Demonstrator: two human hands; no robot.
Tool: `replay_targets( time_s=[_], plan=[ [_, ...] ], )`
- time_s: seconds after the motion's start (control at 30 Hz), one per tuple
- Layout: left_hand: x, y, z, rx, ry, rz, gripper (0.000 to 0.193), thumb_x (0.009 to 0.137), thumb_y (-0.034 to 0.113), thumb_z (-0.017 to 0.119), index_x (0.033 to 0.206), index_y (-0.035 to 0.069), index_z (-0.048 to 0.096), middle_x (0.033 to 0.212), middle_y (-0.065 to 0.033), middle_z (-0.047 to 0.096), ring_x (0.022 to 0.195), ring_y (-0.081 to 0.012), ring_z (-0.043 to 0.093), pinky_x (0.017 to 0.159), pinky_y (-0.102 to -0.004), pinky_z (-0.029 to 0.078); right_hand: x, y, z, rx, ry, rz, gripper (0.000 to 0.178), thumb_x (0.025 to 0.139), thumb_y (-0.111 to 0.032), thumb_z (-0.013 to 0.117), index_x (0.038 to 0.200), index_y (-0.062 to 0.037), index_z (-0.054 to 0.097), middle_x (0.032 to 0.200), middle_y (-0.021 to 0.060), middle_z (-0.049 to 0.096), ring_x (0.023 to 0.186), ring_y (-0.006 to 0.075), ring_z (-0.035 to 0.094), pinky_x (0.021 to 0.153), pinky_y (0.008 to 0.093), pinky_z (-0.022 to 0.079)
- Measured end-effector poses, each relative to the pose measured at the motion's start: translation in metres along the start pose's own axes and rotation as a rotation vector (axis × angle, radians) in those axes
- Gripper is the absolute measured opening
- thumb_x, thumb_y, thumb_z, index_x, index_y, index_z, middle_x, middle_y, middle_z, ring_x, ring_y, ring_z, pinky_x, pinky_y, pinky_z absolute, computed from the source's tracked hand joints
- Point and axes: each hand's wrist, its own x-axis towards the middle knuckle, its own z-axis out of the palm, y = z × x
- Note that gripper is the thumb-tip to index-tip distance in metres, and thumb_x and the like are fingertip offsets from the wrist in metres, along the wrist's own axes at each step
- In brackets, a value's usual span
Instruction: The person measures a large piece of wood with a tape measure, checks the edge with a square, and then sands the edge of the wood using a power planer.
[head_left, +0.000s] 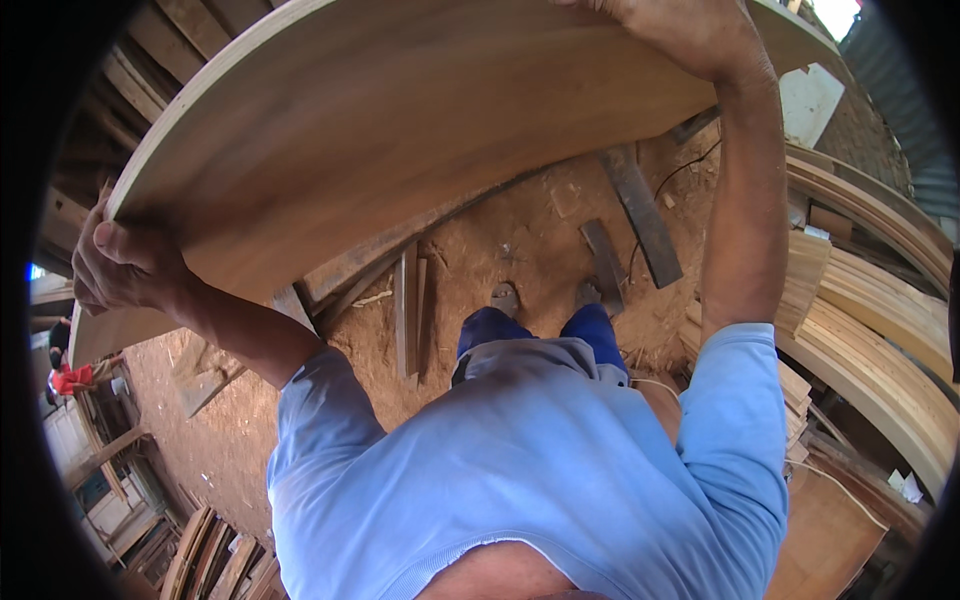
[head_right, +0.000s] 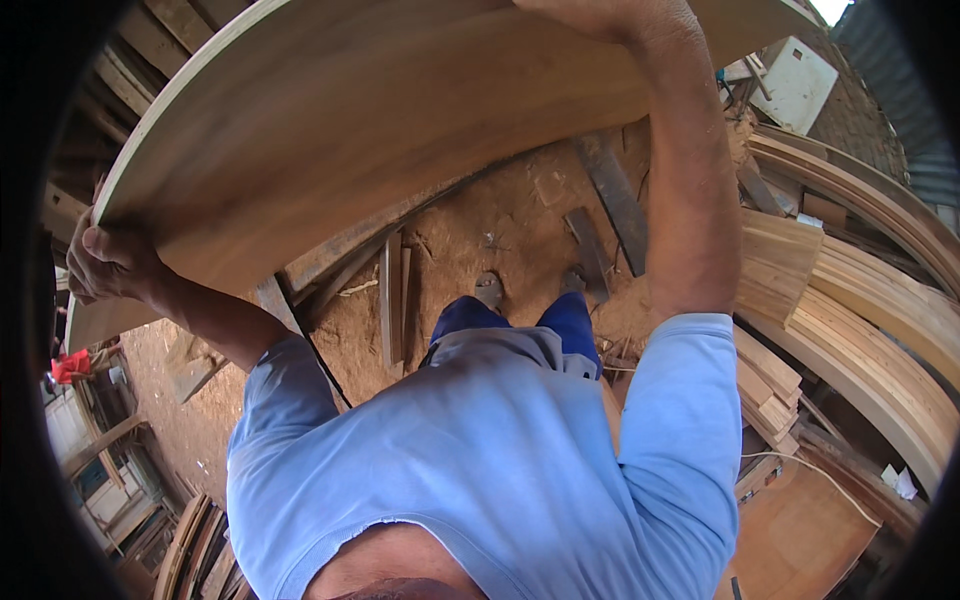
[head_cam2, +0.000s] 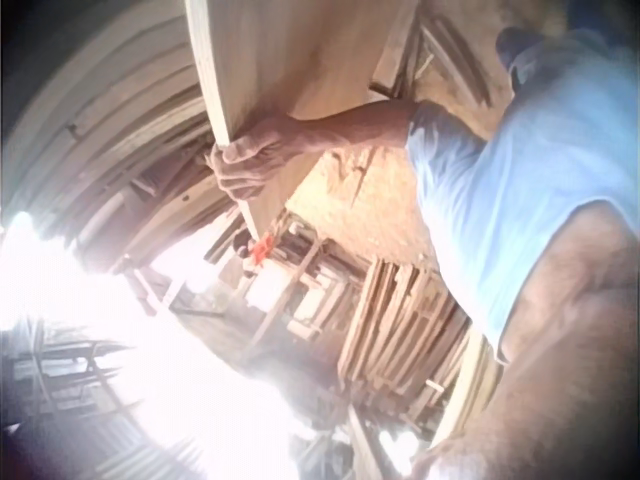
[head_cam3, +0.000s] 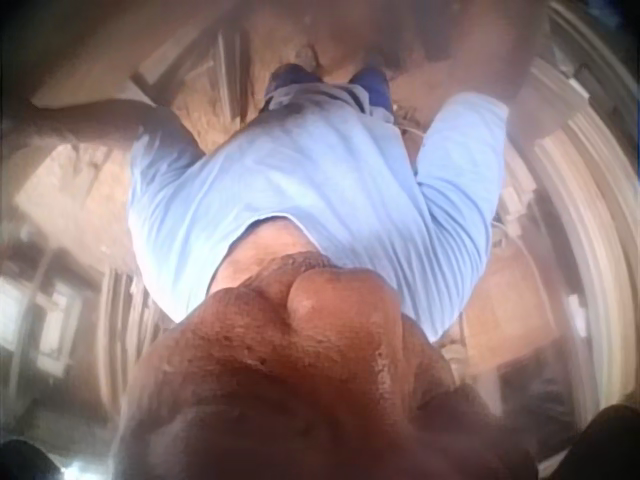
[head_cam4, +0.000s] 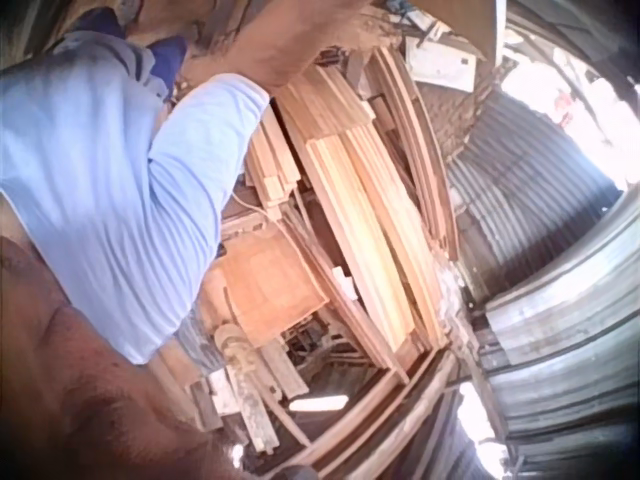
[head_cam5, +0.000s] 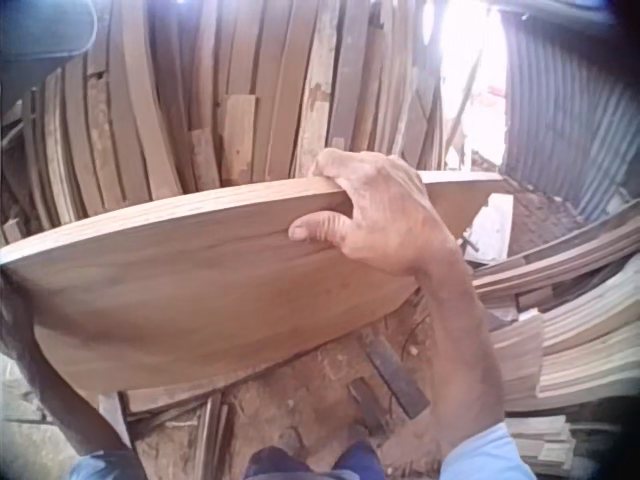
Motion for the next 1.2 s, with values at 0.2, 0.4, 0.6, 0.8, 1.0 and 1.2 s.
replay_targets(
  time_s=[0.2,0.4,0.6,0.8,1.0,1.2],
  plan=[
    [-0.004,-0.002,-0.003,-0.016,-0.015,-0.061,0.06,0.103,0.048,0.031,0.074,0.02,0.076,0.082,0.0074,0.075,0.085,-0.0189,0.066,0.089,-0.0386,0.036,-0.001,0.004,0.005,0.151,0.059,-0.004,0.064,0.076,-0.054,0.079,0.103,0.0013,0.064,0.092,0.0206,0.068,0.094,0.0414,0.066,0.086,0.0452,0.05],
    [-0.006,-0.013,0.008,-0.029,-0.018,-0.031,0.061,0.103,0.049,0.03,0.075,0.02,0.077,0.082,0.0067,0.074,0.083,-0.0212,0.066,0.089,-0.0405,0.037,0.007,0.007,0.011,0.103,0.067,-0.013,0.061,0.075,-0.051,0.081,0.101,0.002,0.065,0.093,0.021,0.068,0.094,0.0404,0.066,0.085,0.0446,0.05],
    [-0.007,-0.018,0.018,0.018,-0.039,0.019,0.064,0.105,0.051,0.029,0.073,0.022,0.076,0.075,0.0083,0.073,0.077,-0.0164,0.066,0.085,-0.0358,0.039,0.015,0.002,0.008,0.097,-0.023,0.06,0.059,0.074,-0.051,0.081,0.095,0.0011,0.064,0.089,0.0202,0.066,0.09,0.0397,0.065,0.082,0.0444,0.05],
    [-0.009,-0.024,0.019,0.028,-0.03,0.023,0.064,0.105,0.048,0.029,0.072,0.021,0.076,0.077,0.0081,0.074,0.078,-0.0163,0.067,0.084,-0.0349,0.04,0.013,0.008,0.013,0.126,0.012,0.016,0.059,0.074,-0.053,0.081,0.091,-0.0005,0.062,0.083,0.0169,0.064,0.084,0.0364,0.064,0.078,0.0429,0.049],
    [-0.006,-0.027,0.008,-0.026,0.038,0.075,0.064,0.105,0.046,0.03,0.068,0.02,0.075,0.072,0.0074,0.074,0.075,-0.0148,0.068,0.082,-0.0339,0.041,0.0,0.008,0.008,0.154,0.05,0.029,0.058,0.073,-0.049,0.084,0.094,-0.0008,0.062,0.083,0.0151,0.062,0.083,0.0318,0.063,0.079,0.0395,0.049],
    [-0.014,-0.021,0.005,-0.119,-0.003,-0.066,0.061,0.104,0.045,0.032,0.072,0.021,0.079,0.068,0.0068,0.073,0.07,-0.0138,0.069,0.078,-0.0323,0.044,-0.007,-0.001,0.003,0.148,0.018,0.108,0.049,0.071,-0.035,0.088,0.094,-0.0003,0.062,0.083,0.0091,0.061,0.083,0.0198,0.061,0.077,0.0343,0.048]
  ],
)
